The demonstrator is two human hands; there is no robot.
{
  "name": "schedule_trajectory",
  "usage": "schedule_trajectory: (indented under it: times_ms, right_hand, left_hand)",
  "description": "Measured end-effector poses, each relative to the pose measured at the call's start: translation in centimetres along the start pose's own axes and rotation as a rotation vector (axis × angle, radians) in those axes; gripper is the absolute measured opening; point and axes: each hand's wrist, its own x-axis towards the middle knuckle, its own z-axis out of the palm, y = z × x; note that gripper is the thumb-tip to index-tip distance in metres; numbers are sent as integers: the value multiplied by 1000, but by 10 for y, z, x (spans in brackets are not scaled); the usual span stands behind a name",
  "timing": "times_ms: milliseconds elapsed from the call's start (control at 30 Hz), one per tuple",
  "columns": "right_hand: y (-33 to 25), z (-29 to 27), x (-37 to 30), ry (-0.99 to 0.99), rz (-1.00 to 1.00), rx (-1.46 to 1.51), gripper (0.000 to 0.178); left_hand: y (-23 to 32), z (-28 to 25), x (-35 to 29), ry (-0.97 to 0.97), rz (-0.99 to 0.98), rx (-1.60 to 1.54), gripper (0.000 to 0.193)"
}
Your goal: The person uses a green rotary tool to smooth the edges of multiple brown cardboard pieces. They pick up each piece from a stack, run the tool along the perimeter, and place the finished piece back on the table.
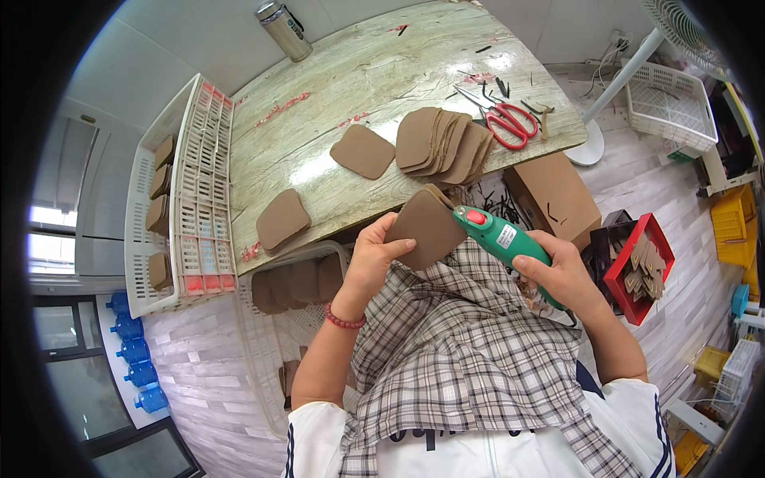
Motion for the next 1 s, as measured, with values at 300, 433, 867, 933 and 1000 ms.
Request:
schedule_trajectory:
  times_ms: [300,433,867,933,1000]
  right_hand:
    - [-9,4,5,-72,77,87,33]
    - [-11,2,2,-114,124,79,36]
    - [-4,-2,-1,-190,119,80,37]
    - [-6,-1,-1,-192,121,82,37]
    - [-7,-1,-1,-202,124,80,38]
  left_hand:
    - [9,-5,-7,-103,-38,164,33]
    - [21,-6,-10,-29,-12,349,28]
    - [20,-26,-14,207,195,114,26]
    - [20,-26,-14,205,195,118,25]
    - [20,-24,-14,189,183,125,25]
